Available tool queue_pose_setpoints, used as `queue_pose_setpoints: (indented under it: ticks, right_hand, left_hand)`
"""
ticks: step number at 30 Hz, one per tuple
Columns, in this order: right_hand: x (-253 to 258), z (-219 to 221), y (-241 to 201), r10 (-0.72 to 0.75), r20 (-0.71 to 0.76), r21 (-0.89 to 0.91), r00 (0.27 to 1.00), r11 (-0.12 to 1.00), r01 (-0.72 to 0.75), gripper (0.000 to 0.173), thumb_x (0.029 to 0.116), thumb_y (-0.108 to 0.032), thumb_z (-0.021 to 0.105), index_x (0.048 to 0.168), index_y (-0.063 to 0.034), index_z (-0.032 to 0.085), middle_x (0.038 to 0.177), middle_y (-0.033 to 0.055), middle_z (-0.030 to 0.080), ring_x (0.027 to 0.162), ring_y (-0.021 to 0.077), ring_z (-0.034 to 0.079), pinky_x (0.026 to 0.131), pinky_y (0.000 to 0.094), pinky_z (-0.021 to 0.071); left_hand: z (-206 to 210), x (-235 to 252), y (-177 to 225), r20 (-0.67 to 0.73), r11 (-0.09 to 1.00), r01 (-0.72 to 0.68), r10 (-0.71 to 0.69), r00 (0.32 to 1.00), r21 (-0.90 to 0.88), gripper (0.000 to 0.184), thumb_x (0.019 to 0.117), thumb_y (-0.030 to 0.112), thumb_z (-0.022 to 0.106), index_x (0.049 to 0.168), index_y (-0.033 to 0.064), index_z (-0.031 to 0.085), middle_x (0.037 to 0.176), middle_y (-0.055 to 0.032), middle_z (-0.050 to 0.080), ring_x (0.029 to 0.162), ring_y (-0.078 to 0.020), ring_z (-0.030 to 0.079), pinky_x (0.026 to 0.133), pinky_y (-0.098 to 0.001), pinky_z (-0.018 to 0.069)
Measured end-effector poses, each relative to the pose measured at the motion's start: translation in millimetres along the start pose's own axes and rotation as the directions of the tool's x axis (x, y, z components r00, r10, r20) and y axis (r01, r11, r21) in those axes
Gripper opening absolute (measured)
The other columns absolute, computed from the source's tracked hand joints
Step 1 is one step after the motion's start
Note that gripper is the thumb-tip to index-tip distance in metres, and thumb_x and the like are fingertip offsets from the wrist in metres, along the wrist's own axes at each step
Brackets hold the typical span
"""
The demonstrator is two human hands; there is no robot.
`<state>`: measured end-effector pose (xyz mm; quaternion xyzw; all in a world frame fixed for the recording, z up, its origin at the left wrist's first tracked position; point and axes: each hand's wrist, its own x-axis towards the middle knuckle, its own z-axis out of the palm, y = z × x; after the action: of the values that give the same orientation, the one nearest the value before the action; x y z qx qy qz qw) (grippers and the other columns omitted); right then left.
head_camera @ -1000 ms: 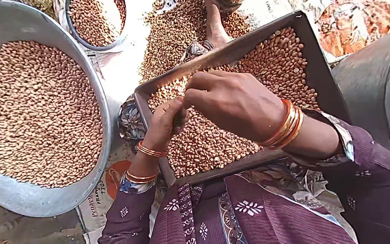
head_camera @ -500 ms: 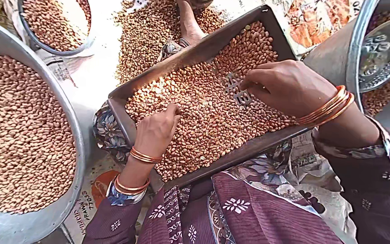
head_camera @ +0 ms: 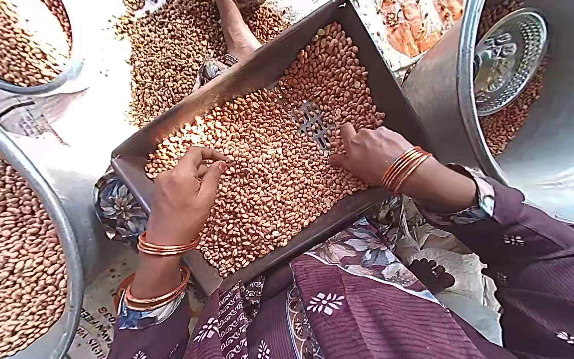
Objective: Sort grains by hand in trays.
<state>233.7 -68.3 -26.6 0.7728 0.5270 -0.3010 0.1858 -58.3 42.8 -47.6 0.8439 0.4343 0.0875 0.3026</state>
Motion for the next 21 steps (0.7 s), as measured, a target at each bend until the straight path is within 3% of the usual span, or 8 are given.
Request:
queue_pose_setpoints:
  ticks: [3,6,9,11,13,15,17,21]
  right_hand:
    - [0.0,15.0,-12.6,-0.191,0.013,0.067,0.981,0.980,0.190,0.065,0.1006,-0.059,0.055,0.133,-0.0028,0.049,0.088,0.0182,0.066,0.083,0.0403,0.069,0.069,0.0570,0.0545]
    - [3.0,18.5,-31.9,-0.364,0.039,0.223,0.930,0.911,0.347,0.071,0.1018,-0.057,0.054,0.150,-0.0065,0.039,0.112,0.0213,0.065,0.090,0.0397,0.070,0.075,0.0583,0.0568]
    - [8.0,14.4,-41.7,-0.603,-0.158,0.576,0.782,0.587,0.569,0.065,0.1054,-0.038,0.057,0.159,-0.0125,0.031,0.127,0.0172,0.065,0.095,0.0251,0.070,0.079,0.0447,0.0590]
    - [15.8,1.0,-41.1,-0.618,-0.336,0.702,0.710,0.338,0.627,0.059,0.1066,-0.027,0.052,0.157,-0.0078,0.030,0.137,0.0147,0.058,0.102,0.0169,0.070,0.078,0.0351,0.0632]
    - [20.0,-14.6,-27.9,-0.534,-0.437,0.605,0.724,0.421,0.676,0.047,0.1078,-0.025,0.049,0.151,-0.0072,0.040,0.140,0.0116,0.056,0.108,0.0148,0.069,0.081,0.0329,0.0639]
    - [23.4,-23.2,-7.2,-0.496,-0.486,0.360,0.720,0.638,0.681,0.031,0.1065,-0.021,0.052,0.132,-0.0057,0.059,0.120,0.0104,0.067,0.096,0.0163,0.070,0.082,0.0364,0.0608]
    - [22.1,-23.7,10.9,-0.524,-0.426,0.183,0.738,0.749,0.637,0.018,0.1020,-0.019,0.060,0.111,-0.0068,0.070,0.101,0.0092,0.072,0.088,0.0225,0.071,0.081,0.0459,0.0567]
    - [17.6,5.8,27.0,-0.675,-0.165,0.086,0.719,0.716,0.693,0.006,0.0931,-0.014,0.072,0.094,-0.0093,0.076,0.089,0.0077,0.070,0.083,0.0252,0.069,0.074,0.0471,0.0559]
  left_hand:
    - [-4.0,0.3,1.7,-0.039,0.987,0.033,-0.039,0.998,-0.157,0.023,0.1073,0.032,0.054,0.122,0.0169,0.063,0.065,0.0053,0.059,0.043,-0.0030,0.043,0.042,-0.0213,0.0363]
    - [-4.9,3.9,9.7,-0.036,0.950,0.018,-0.030,0.999,-0.313,0.019,0.1068,0.027,0.055,0.121,0.0168,0.062,0.063,0.0088,0.056,0.041,0.0002,0.041,0.039,-0.0161,0.0339]
    - [-3.4,8.5,21.7,-0.035,0.813,-0.035,0.018,0.999,-0.581,0.014,0.1066,0.018,0.054,0.119,0.0163,0.061,0.060,0.0115,0.051,0.039,0.0027,0.036,0.037,-0.0116,0.0316]
    - [-5.8,11.2,27.6,-0.043,0.672,-0.058,0.039,0.998,-0.738,0.013,0.1070,0.016,0.051,0.116,0.0162,0.062,0.056,0.0107,0.046,0.037,0.0011,0.033,0.035,-0.0123,0.0318]
    - [-10.6,10.7,30.5,-0.033,0.527,-0.058,0.056,0.998,-0.848,0.015,0.1086,0.018,0.046,0.112,0.0166,0.061,0.053,0.0097,0.040,0.036,-0.0003,0.031,0.035,-0.0132,0.0308]
    - [-15.0,10.8,28.5,-0.004,0.383,-0.036,0.084,0.996,-0.923,0.019,0.1106,0.022,0.041,0.108,0.0170,0.059,0.055,0.0097,0.038,0.037,0.0001,0.030,0.037,-0.0126,0.0296]
    - [-14.0,13.5,24.6,0.020,0.252,-0.006,0.100,0.995,-0.968,0.022,0.1099,0.022,0.038,0.104,0.0175,0.058,0.058,0.0098,0.040,0.039,0.0011,0.032,0.038,-0.0114,0.0291]
    - [-0.8,19.1,24.7,0.075,0.178,0.047,0.156,0.985,-0.983,0.035,0.1047,0.025,0.032,0.082,0.0194,0.058,0.068,0.0068,0.051,0.045,-0.0007,0.039,0.042,-0.0124,0.0311]
